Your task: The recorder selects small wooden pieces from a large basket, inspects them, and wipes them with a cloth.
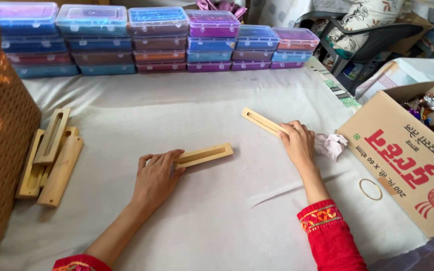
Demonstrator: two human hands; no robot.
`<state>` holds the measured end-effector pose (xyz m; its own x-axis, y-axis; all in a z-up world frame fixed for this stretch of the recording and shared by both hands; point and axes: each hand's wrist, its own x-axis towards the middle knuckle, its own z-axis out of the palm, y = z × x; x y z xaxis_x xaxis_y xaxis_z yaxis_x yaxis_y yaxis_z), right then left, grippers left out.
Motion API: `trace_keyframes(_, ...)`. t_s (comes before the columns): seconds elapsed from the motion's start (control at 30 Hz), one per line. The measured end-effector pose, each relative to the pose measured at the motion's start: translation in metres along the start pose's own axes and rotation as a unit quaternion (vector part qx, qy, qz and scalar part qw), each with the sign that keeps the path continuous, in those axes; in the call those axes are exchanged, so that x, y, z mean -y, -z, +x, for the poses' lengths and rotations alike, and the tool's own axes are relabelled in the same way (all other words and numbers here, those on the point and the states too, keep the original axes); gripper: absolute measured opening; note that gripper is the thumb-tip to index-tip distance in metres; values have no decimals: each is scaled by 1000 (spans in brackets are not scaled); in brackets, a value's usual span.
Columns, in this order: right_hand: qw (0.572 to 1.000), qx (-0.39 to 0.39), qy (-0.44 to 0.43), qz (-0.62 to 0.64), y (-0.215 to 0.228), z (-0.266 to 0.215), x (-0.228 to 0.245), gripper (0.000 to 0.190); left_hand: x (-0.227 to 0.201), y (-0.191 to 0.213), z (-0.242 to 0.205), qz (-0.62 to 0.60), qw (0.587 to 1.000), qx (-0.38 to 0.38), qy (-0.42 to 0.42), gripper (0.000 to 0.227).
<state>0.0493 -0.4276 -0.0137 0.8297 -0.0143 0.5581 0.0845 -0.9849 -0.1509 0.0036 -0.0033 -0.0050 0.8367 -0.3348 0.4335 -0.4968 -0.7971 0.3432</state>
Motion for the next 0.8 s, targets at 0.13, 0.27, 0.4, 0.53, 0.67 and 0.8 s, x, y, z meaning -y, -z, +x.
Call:
trace_keyframes(0.13,999,6,30,36,5,0,18,32,2,0,-3,-5,1000,3,4,41)
trace_keyframes(0.27,991,46,23,123,11,4,28,22,3,-1,-2,-15,1000,-10,-8,45)
trace_keyframes(0.4,992,49,91,69,5,-1,46,27,1,0,-2,-35,999,-1,-4,46)
trace_keyframes(0.53,991,87,29,101,6,-2,52,27,2,-12,-3,-42,999,-11,3,46)
trace_keyframes(0.67,964,62,-10,260,7,3,77,29,12,-19,-4,-58,997,-50,-6,63)
trace_keyframes(0.8,905,164,17,393,31,-2,143,35,8,-10,4,-147,985,-30,86,98)
